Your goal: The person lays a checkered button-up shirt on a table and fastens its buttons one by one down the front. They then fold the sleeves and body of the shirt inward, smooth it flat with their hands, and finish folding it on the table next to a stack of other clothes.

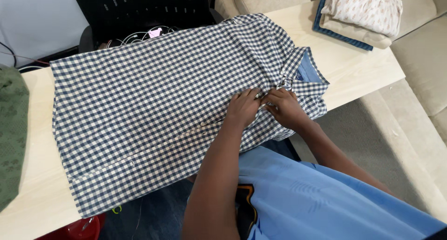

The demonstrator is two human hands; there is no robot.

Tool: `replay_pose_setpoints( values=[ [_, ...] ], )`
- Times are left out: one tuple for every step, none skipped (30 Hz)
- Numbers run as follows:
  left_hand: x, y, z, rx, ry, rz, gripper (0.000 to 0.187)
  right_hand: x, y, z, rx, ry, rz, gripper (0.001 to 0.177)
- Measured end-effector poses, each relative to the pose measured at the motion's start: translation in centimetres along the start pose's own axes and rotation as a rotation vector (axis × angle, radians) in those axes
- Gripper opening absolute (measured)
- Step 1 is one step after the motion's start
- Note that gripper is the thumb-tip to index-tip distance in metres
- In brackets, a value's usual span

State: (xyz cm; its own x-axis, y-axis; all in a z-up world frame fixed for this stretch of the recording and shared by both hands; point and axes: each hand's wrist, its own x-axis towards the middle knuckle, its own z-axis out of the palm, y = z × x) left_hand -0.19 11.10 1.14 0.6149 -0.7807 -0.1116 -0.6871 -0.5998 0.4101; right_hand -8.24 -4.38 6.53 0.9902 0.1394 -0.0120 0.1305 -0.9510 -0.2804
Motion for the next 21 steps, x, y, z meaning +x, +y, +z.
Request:
replay_pose_setpoints(
  values=[
    [-0.5,-0.2,0.4,0.012,0.026,0.028,0.026,-0.1,0.1,0.2,0.015,0.018,-0.027,0.017],
    [-1.0,-0.4,0.9,0.020,0.055,0.052,0.025,-0.3,0.2,0.4,0.016,0.010,-0.010,0.016],
    [-1.5,-0.7,1.4,0.027,0.084,0.075,0.024,-0.5,0.2,0.7,0.016,0.002,0.008,0.016],
    [-2.0,-1.0,1.7,0.034,0.132,0.100,0.024,-0.5,0.2,0.7,0.015,-0.008,0.021,0.015],
    [-2.5,-1.3,2.1,0.041,0.179,0.124,0.024,-0.4,0.3,0.7,0.018,-0.009,0.016,0.014],
    [-2.8,-1.4,2.5,0.047,0.225,0.148,0.024,-0.5,0.3,0.8,0.022,-0.012,0.011,0.013],
    [-3.1,-1.4,2.8,0.018,0.269,0.140,0.026,-0.5,0.4,0.8,0.026,-0.015,0.007,0.013],
    [-3.0,-1.4,3.0,-0.011,0.313,0.131,0.029,-0.5,0.4,0.8,0.027,-0.027,0.012,0.011],
    [-2.8,-1.3,3.1,-0.040,0.357,0.121,0.033,-0.5,0.4,0.8,0.028,-0.038,0.017,0.010],
    [-2.5,-1.1,3.3,-0.084,0.359,0.059,0.030,-0.5,0.5,0.7,0.025,-0.049,0.020,0.009],
    [-1.8,-0.8,3.3,-0.128,0.360,-0.003,0.027,-0.4,0.6,0.7,0.032,-0.026,-0.004,0.010],
    [-1.0,-0.5,3.1,-0.172,0.360,-0.065,0.025,-0.2,0.6,0.6,0.040,-0.003,-0.029,0.011],
    [-0.3,-0.3,2.8,-0.151,0.309,-0.104,0.021,-0.1,0.6,0.5,0.049,0.019,-0.054,0.012],
    [0.7,-0.1,2.5,-0.131,0.261,-0.138,0.016,0.1,0.7,0.3,0.015,-0.009,-0.061,0.011],
    [1.3,0.1,2.2,-0.111,0.213,-0.171,0.011,0.3,0.8,0.2,-0.019,-0.038,-0.067,0.011],
    [1.8,0.3,1.8,-0.100,0.192,-0.188,0.011,0.4,0.9,0.1,-0.055,-0.064,-0.072,0.011],
    [2.3,0.4,1.5,-0.090,0.170,-0.205,0.010,0.6,1.1,-0.2,-0.055,-0.069,-0.081,0.012],
    [2.4,0.4,1.3,-0.078,0.143,-0.226,0.011,0.7,1.1,-0.2,-0.048,-0.075,-0.091,0.012],
    [2.5,0.3,1.1,-0.163,0.139,-0.267,0.010,0.8,1.2,-0.1,-0.042,-0.082,-0.101,0.013],
    [2.7,0.3,1.0,-0.252,0.136,-0.303,0.009,0.8,1.3,-0.1,-0.039,-0.072,-0.114,0.014],
    [3.1,0.3,0.9,-0.341,0.133,-0.338,0.009,0.9,1.5,0.0,-0.037,-0.062,-0.127,0.015]
  ],
)
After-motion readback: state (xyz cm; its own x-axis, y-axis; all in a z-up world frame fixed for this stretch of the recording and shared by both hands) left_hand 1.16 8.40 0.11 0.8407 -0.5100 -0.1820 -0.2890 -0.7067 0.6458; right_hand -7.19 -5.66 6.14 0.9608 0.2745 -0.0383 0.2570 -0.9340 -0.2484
